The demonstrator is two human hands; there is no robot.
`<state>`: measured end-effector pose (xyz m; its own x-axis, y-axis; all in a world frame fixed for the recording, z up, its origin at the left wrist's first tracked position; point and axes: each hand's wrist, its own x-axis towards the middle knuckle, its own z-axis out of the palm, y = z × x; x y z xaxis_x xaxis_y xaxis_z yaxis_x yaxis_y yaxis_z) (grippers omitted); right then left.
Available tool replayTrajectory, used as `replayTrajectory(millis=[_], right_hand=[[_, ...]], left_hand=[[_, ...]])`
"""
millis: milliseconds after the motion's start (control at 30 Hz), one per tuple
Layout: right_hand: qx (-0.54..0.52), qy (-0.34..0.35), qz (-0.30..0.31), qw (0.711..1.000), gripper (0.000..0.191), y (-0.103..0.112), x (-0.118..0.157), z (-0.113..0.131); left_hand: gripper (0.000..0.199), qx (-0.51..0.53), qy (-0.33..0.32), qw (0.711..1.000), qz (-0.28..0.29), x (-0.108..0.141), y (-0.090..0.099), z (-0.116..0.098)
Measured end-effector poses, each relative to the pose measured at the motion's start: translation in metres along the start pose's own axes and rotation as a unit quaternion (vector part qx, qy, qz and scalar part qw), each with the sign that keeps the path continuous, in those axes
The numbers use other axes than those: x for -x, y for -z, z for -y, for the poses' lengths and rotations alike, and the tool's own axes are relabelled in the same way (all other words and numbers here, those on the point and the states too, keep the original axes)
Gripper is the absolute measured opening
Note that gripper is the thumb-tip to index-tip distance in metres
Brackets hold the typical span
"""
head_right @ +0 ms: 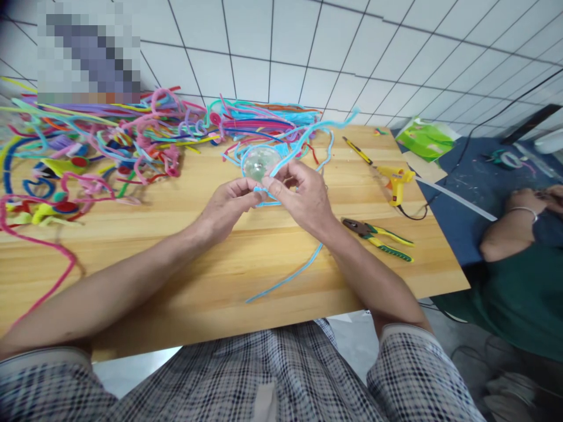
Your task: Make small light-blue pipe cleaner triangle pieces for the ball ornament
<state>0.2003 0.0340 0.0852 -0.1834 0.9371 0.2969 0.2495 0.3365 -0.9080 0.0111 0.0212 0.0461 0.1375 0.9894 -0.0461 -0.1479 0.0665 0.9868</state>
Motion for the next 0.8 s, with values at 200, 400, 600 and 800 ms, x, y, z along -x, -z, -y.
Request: replayTrajectory(millis=[200,400,600,800], right_hand=[[0.075,0.096,-0.009,0.992,0.026,-0.001,0.004,-0.003],[0.185,0.29,-0.002,0.939,0.006,-0.002,0.004,-0.018],[0.274,0.375,0.002,0.886,0.008,-0.001,0.002,-0.03],[0.321,0.396,0.009,0.86,0.009,0.005,-0.001,-0.039]], left_hand=[[0.019,0.02,0.006,0.999,-0.028,-0.003,0.0,0.002],[0.011,0.089,0.008,0.995,-0.05,-0.003,0.0,-0.002],[0.011,0.18,0.032,0.983,-0.025,-0.003,0.0,-0.005],[0.012,0.227,0.032,0.973,-0.018,-0.004,-0.001,-0.007]])
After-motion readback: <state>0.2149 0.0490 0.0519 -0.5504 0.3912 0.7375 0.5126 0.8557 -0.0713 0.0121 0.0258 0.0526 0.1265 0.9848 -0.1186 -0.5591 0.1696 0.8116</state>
